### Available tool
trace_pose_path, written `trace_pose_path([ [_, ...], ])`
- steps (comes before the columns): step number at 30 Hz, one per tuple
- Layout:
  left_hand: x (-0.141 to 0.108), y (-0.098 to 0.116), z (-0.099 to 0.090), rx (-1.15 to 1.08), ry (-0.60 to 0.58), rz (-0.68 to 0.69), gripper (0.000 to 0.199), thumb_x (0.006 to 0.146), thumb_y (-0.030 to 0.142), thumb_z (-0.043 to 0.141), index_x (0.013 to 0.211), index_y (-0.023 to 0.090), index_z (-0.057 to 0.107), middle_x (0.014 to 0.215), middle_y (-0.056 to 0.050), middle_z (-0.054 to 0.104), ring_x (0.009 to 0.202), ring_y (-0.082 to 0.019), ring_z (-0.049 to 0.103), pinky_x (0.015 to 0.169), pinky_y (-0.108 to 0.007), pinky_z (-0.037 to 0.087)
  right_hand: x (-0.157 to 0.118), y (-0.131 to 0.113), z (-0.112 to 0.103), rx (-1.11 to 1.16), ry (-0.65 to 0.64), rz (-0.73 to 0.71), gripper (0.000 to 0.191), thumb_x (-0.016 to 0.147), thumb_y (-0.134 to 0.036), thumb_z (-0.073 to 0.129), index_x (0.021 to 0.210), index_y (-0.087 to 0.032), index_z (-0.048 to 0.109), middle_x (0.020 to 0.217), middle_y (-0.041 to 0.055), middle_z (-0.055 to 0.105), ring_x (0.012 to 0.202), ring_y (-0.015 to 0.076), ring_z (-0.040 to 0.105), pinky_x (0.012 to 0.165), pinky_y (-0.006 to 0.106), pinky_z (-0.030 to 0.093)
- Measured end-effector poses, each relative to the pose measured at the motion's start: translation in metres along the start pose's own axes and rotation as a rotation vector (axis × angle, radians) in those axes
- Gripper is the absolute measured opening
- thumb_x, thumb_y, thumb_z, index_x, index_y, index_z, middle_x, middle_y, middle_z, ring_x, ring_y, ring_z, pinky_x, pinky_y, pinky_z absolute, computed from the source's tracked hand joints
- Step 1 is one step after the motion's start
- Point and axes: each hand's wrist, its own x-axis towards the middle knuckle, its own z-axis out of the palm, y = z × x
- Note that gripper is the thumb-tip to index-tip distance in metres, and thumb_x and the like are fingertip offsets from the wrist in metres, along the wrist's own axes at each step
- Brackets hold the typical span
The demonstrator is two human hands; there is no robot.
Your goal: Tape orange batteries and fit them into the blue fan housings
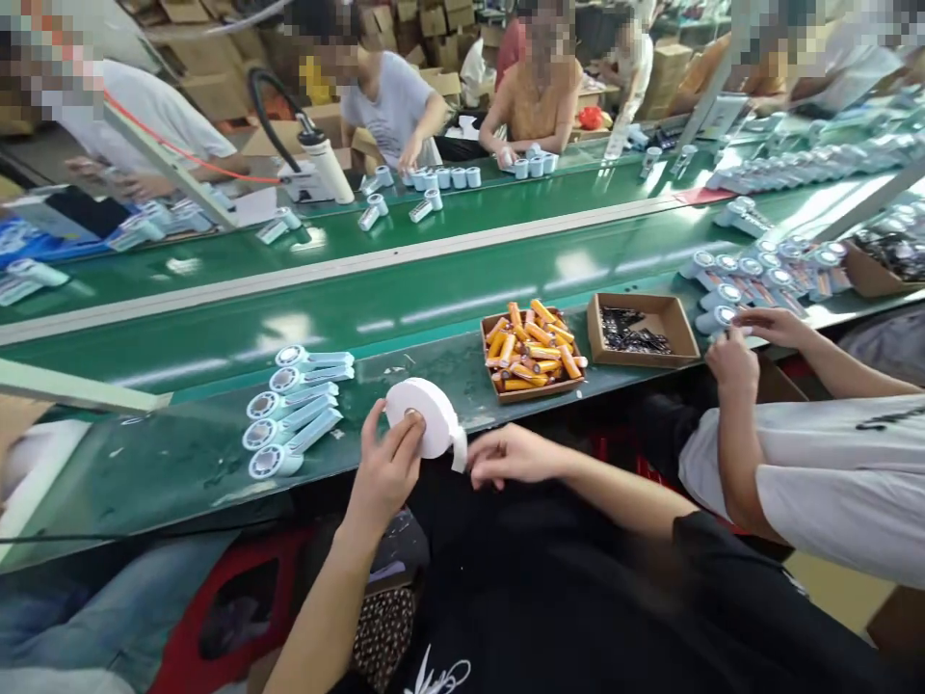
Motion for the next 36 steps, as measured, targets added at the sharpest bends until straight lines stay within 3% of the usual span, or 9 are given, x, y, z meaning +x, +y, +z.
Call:
trace_pose_path([
  [5,0.008,0.006,0.002,0.09,0.126,-0.246,0.049,0.091,0.016,0.067,0.139,0.019,0.057,0.13,-0.019,0.066,0.151,-0.042,0.042,0.117,-0.066,0.048,-0.02,0.04,0.009,-0.272,-0.245,-0.123,0.012,0.092,-0.024,0.068,0.087,-0.017,0.076,0.079,0.0016,0.074,0.068,0.0106,0.065,0.07,0.02,0.049],
  [7,0.015,0.014,-0.001,0.144,0.147,-0.176,0.049,0.09,0.013,0.069,0.137,0.02,0.06,0.126,-0.018,0.068,0.151,-0.043,0.043,0.119,-0.069,0.045,-0.022,0.038,-0.005,-0.253,-0.148,-0.1,0.01,0.089,-0.026,0.073,0.093,-0.017,0.075,0.081,0.0016,0.075,0.07,0.0111,0.066,0.071,0.021,0.05],
  [10,0.031,0.033,-0.005,0.164,0.098,0.042,0.046,0.086,0.004,0.07,0.128,0.021,0.066,0.118,-0.013,0.073,0.152,-0.043,0.042,0.119,-0.072,0.041,-0.018,0.021,-0.021,0.025,-0.05,-0.053,0.049,0.084,-0.047,0.082,0.121,-0.017,0.068,0.089,0.0026,0.077,0.066,0.0116,0.065,0.066,0.022,0.052],
  [13,0.045,0.039,-0.005,0.148,0.099,0.112,0.043,0.085,0.0,0.071,0.123,0.019,0.068,0.116,-0.013,0.075,0.146,-0.042,0.05,0.118,-0.072,0.042,-0.013,0.002,-0.021,0.021,-0.078,-0.141,0.044,0.092,-0.057,0.071,0.106,-0.016,0.073,0.074,0.0014,0.073,0.059,0.0114,0.062,0.061,0.023,0.05],
  [19,0.047,0.013,-0.001,0.111,0.12,0.011,0.03,0.091,0.019,0.074,0.12,0.021,0.072,0.119,-0.015,0.074,0.142,-0.043,0.053,0.115,-0.077,0.042,-0.008,-0.011,-0.02,0.032,0.42,-0.195,0.054,0.078,-0.07,0.078,0.078,-0.021,0.055,0.056,-0.0051,0.056,0.048,0.0091,0.047,0.047,0.022,0.035],
  [24,0.045,0.008,0.005,0.13,0.148,-0.023,0.028,0.091,0.019,0.074,0.119,0.021,0.074,0.121,-0.015,0.073,0.153,-0.045,0.038,0.113,-0.075,0.045,-0.012,-0.037,-0.042,-0.087,0.503,-0.324,0.055,0.077,-0.06,0.085,0.068,-0.022,0.046,0.05,-0.0079,0.044,0.048,0.0077,0.037,0.049,0.023,0.028],
  [27,0.043,0.005,0.005,0.141,0.154,-0.062,0.035,0.089,0.008,0.072,0.121,0.021,0.074,0.119,-0.014,0.075,0.152,-0.045,0.039,0.114,-0.074,0.045,-0.013,-0.05,-0.054,0.057,0.479,-0.386,0.053,0.089,-0.065,0.071,0.069,-0.023,0.047,0.047,-0.0082,0.041,0.042,0.0071,0.033,0.045,0.023,0.026],
  [31,0.034,0.012,-0.003,0.137,0.114,-0.112,0.036,0.091,0.004,0.068,0.122,0.021,0.073,0.119,-0.013,0.076,0.136,-0.037,0.059,0.114,-0.072,0.046,-0.004,-0.056,-0.053,0.011,0.294,-0.158,0.045,0.095,-0.061,0.067,0.116,-0.022,0.059,0.062,-0.0045,0.063,0.049,0.012,0.052,0.05,0.023,0.039],
  [36,0.029,0.017,-0.005,0.135,0.103,-0.113,0.026,0.097,0.013,0.063,0.12,0.022,0.072,0.114,-0.006,0.077,0.104,-0.021,0.072,0.126,-0.065,0.036,0.014,-0.031,-0.034,-0.413,-0.029,-0.163,0.053,0.104,-0.056,0.049,0.064,-0.023,0.061,0.05,0.0012,0.056,0.048,0.0171,0.056,0.052,0.03,0.045],
])
